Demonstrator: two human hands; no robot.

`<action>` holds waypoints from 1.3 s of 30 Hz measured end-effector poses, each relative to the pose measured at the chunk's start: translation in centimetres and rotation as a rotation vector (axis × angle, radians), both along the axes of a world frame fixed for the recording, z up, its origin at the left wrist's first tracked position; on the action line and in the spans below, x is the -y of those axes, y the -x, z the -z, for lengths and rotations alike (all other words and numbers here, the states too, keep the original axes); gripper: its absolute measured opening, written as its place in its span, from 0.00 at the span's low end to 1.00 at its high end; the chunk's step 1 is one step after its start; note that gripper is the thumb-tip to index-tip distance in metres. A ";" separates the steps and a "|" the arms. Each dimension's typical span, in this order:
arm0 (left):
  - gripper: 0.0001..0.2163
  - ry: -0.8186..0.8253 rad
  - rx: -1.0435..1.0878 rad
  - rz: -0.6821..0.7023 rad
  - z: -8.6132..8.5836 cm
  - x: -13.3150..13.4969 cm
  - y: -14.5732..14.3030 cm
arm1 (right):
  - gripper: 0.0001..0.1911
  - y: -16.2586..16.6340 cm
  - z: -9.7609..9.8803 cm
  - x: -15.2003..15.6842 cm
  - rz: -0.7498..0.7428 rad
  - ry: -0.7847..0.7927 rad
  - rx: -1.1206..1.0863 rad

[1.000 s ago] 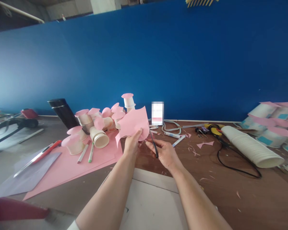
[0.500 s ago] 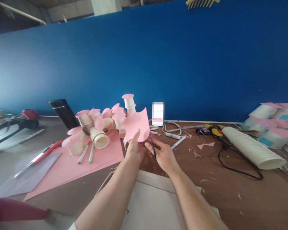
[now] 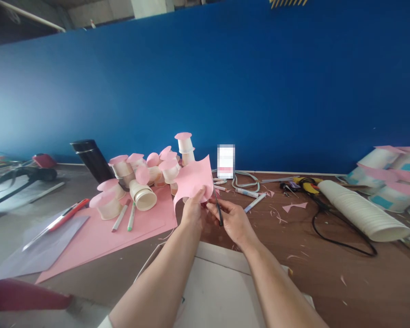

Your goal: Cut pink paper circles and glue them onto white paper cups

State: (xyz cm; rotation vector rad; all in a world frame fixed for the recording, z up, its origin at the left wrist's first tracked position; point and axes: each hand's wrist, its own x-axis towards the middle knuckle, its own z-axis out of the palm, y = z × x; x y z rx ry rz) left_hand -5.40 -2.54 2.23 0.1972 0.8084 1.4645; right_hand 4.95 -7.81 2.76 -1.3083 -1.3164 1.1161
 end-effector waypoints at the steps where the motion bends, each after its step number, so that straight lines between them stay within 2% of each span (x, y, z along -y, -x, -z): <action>1: 0.14 -0.047 -0.056 -0.031 0.2 -0.2 0.0 | 0.27 0.0 0.0 0.0 0.001 0.004 -0.001; 5: 0.17 -0.088 -0.218 -0.039 0.6 -0.5 0.2 | 0.29 -0.1 -0.5 0.2 0.012 0.023 -0.022; 9: 0.16 -0.087 -0.273 -0.021 0.3 -0.4 0.4 | 0.30 -0.1 -0.8 0.3 0.027 0.035 -0.018; 16: 0.15 -0.087 -0.274 -0.034 -0.1 -0.3 0.5 | 0.29 -0.5 -0.5 0.1 0.005 0.045 -0.018; 28: 0.16 -0.108 -0.306 -0.001 0.0 -0.6 0.7 | 0.23 -0.4 -1.6 0.6 0.006 0.031 0.020; 39: 0.14 -0.119 -0.287 0.001 0.0 -0.6 0.7 | 0.26 -0.7 -1.6 0.5 -0.001 0.031 0.029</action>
